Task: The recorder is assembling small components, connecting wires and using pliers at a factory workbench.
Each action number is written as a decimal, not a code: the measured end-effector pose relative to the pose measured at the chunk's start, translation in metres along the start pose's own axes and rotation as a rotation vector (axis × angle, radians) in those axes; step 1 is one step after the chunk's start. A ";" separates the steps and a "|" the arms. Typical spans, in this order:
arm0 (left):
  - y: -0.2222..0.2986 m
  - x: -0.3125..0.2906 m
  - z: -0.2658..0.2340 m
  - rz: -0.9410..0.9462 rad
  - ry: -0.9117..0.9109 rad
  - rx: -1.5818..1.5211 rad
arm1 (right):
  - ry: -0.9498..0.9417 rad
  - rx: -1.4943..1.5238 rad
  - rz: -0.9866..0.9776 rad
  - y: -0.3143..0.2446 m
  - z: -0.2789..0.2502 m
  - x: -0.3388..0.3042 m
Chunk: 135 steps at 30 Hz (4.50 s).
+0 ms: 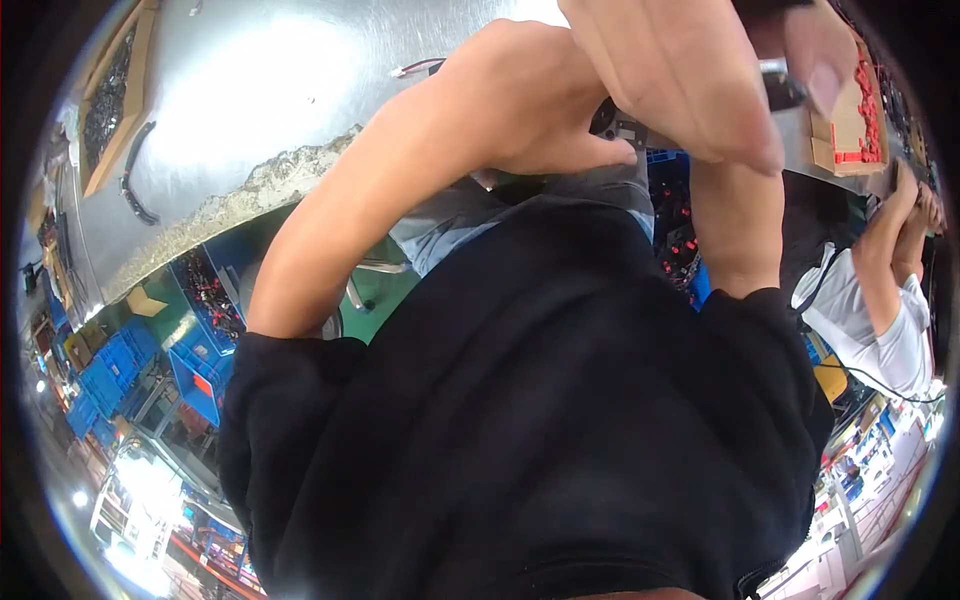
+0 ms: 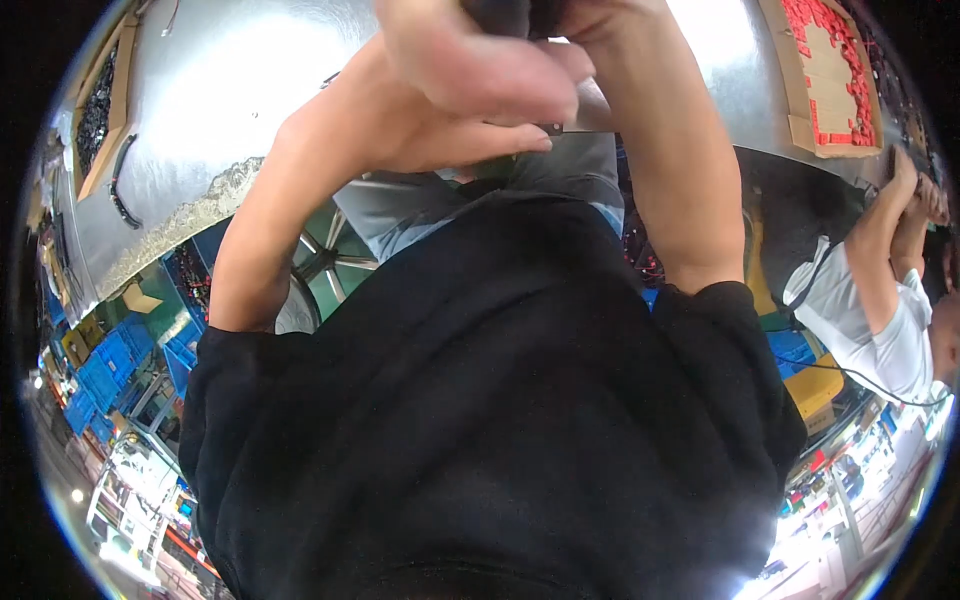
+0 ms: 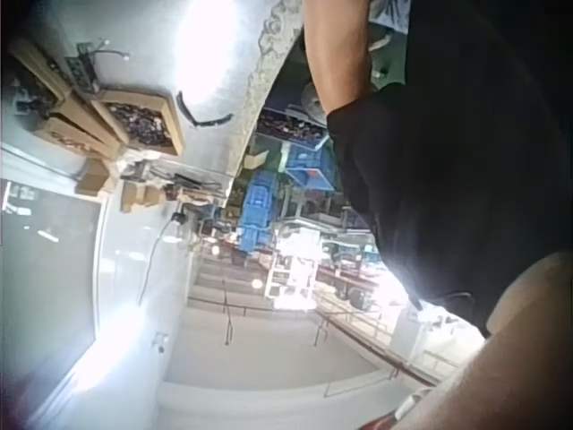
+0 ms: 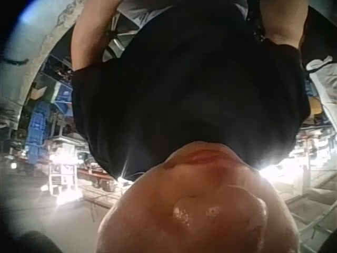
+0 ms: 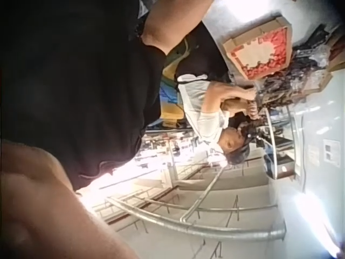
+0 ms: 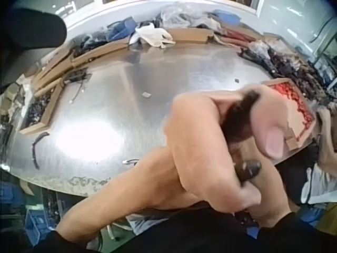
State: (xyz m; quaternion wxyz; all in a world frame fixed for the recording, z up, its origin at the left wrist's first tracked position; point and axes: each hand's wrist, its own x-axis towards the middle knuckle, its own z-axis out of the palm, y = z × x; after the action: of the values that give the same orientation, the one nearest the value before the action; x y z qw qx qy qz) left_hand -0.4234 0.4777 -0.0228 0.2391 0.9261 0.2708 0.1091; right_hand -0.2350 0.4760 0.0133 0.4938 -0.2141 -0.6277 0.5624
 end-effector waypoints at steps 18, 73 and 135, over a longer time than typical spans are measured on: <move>0.013 0.001 0.005 -0.190 -0.005 0.175 | 0.288 0.500 0.095 -0.046 0.016 0.012; 0.014 0.000 0.006 -0.250 0.014 0.094 | 0.753 -0.187 -0.060 -0.015 0.051 -0.020; 0.020 0.001 0.015 -0.273 0.087 0.103 | 0.876 -0.194 -0.077 -0.010 0.066 -0.016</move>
State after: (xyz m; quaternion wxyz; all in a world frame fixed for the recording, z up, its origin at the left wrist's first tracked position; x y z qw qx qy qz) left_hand -0.4086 0.4581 -0.0253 0.1918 0.8861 0.4095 0.1018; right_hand -0.2819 0.4275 0.0246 0.7112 -0.4537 -0.4169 0.3383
